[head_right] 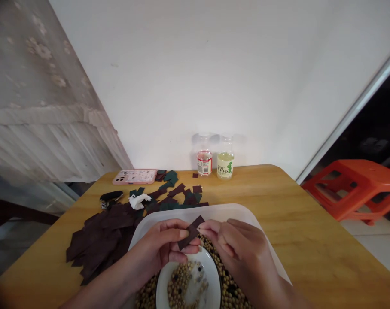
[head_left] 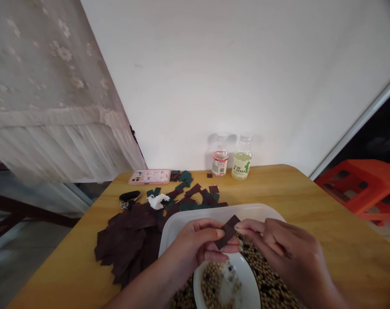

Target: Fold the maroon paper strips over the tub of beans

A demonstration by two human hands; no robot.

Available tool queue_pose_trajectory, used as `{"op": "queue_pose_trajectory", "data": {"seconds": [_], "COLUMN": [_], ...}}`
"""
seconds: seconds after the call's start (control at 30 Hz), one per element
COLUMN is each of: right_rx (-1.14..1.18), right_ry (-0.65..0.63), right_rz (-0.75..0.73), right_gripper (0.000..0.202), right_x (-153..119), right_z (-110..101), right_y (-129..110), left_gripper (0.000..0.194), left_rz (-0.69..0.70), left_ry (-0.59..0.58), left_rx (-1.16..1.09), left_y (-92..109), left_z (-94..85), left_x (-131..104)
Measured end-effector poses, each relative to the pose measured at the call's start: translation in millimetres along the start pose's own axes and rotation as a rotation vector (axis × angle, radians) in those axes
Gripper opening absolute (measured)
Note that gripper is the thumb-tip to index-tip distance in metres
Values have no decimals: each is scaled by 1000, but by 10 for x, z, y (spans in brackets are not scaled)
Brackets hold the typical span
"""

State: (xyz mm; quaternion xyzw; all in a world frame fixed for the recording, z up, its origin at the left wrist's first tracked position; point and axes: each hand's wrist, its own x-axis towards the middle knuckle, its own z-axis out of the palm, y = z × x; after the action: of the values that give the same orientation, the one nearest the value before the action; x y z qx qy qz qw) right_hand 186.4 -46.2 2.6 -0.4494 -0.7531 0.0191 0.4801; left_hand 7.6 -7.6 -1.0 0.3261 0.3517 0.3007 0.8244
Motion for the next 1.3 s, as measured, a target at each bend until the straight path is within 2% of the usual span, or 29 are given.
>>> {"op": "queue_pose_trajectory", "data": {"seconds": [0.17,0.33,0.5,0.63,0.9,0.97,1.1,1.3], "right_rx": [82,138,130,106,52,40,59,49], "right_ry": [72,-28,-53,-15,-36,-6,10,36], "right_rz": [148,163,106,8,-145,-110,-51,-21], "right_gripper": [46,44,43,37,9,13,38,41], "right_x": [6,20,16,0,18,6,-20,-21], "right_z": [5,33,50,54,17,20,38,40], "right_y": [33,47,22,-29,-80,-66,-53,-42], "left_gripper": [20,23,16,13,19,19,19,20], "left_rz": [4,20,120,151,75,80,87,107], "left_ry": [38,16,-26,-28,-36,-32,-22,-6], "left_rx": [83,73,-8,-55,47,76,97,105], "left_y": [23,13,-17,-3,6,6,8,-3], "left_z": [18,21,-16,21,32,30,34,24], "left_x": [-12,-2,25,-4,-45,-45,-43,-33]}}
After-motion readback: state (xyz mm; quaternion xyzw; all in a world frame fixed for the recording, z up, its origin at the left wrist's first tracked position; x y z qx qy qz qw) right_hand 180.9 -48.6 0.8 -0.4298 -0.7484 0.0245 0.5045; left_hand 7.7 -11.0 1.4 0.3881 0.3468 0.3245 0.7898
